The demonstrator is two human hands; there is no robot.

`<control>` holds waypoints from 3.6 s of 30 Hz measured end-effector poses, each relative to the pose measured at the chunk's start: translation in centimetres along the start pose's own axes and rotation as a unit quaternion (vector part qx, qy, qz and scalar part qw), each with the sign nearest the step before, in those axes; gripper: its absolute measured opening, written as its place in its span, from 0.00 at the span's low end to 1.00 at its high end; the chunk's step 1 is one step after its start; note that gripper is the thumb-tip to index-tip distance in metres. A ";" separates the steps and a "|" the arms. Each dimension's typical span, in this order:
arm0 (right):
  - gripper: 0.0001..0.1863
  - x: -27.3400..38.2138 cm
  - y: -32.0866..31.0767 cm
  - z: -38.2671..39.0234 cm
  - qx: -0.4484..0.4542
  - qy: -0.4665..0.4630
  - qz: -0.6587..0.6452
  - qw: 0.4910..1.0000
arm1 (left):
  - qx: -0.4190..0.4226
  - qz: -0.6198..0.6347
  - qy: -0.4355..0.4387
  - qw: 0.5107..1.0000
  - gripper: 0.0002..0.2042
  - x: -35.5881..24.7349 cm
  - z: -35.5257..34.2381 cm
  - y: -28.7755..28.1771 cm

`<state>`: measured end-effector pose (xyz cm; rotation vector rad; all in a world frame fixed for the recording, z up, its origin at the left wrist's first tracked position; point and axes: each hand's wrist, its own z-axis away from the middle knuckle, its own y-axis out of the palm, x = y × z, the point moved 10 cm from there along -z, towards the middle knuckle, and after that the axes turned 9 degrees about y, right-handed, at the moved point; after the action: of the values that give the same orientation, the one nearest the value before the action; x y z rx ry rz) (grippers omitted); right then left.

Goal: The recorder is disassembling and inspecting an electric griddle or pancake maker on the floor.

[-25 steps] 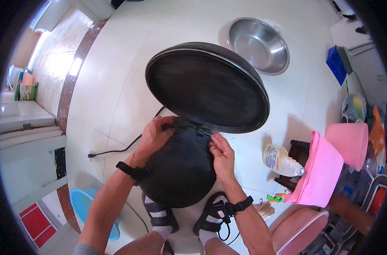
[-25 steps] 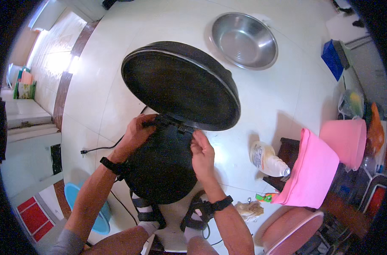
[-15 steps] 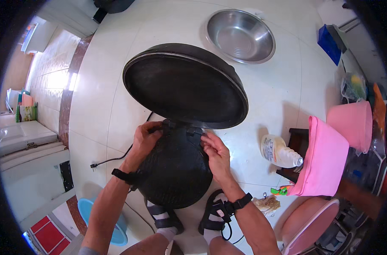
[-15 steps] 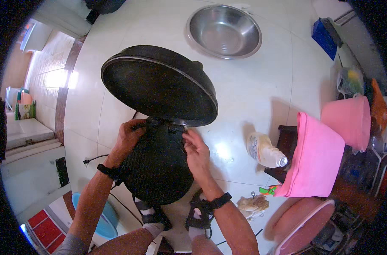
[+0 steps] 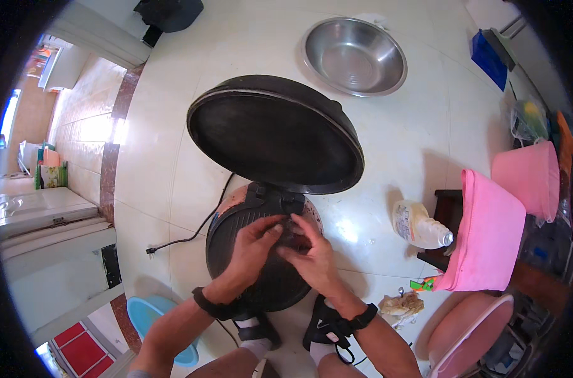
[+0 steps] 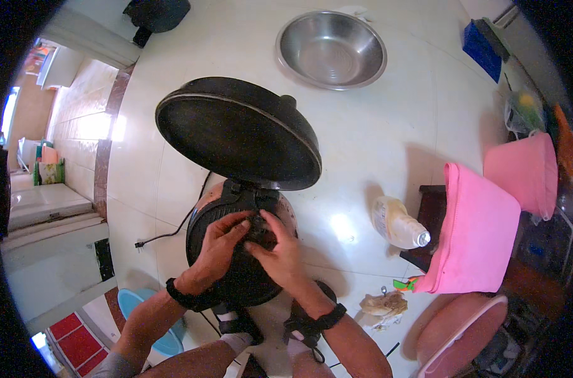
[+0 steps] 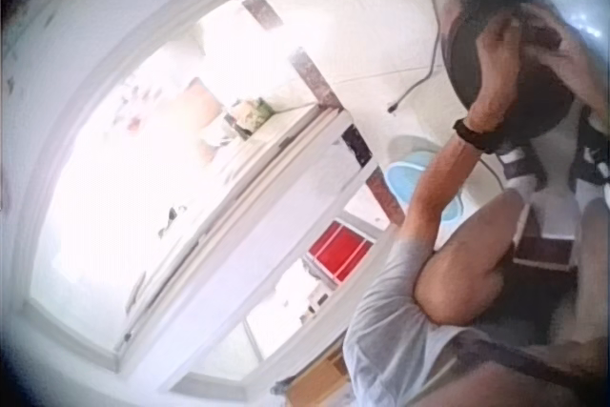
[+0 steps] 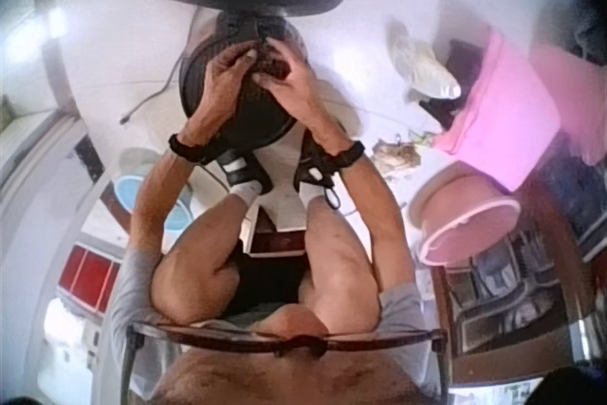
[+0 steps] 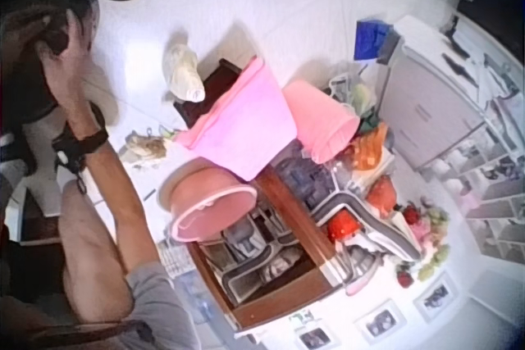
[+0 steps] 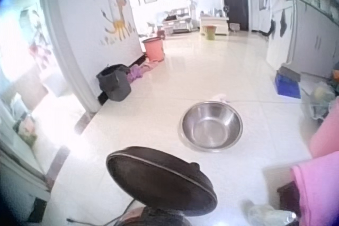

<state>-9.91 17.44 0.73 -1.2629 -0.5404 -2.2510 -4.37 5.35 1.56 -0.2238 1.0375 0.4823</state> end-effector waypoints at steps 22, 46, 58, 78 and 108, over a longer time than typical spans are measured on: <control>0.21 1.0 -8.4 -0.7 -0.172 -0.020 0.085 0.981 | -0.142 -0.218 0.157 0.953 0.26 -0.2 4.1 -10.7; 0.26 20.0 -8.6 -4.6 -0.144 -0.020 0.374 0.916 | -0.144 0.147 -0.121 0.971 0.21 12.6 10.6 -15.6; 0.25 18.9 -8.7 -6.5 -0.086 -0.019 0.277 0.957 | -0.035 0.215 -0.133 0.967 0.25 12.5 9.8 -13.8; 0.23 7.1 -19.1 9.1 -0.370 -0.099 0.064 0.921 | -0.165 0.157 -0.045 0.973 0.30 8.5 14.0 -13.3; 0.23 3.7 -20.3 11.8 -0.407 -0.108 0.002 0.907 | -0.099 0.156 -0.024 0.982 0.27 5.9 7.7 -14.3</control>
<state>-15.76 39.37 7.76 -1.9006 0.4060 -2.4238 10.93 -2.43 -0.42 -0.2250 0.9809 0.8736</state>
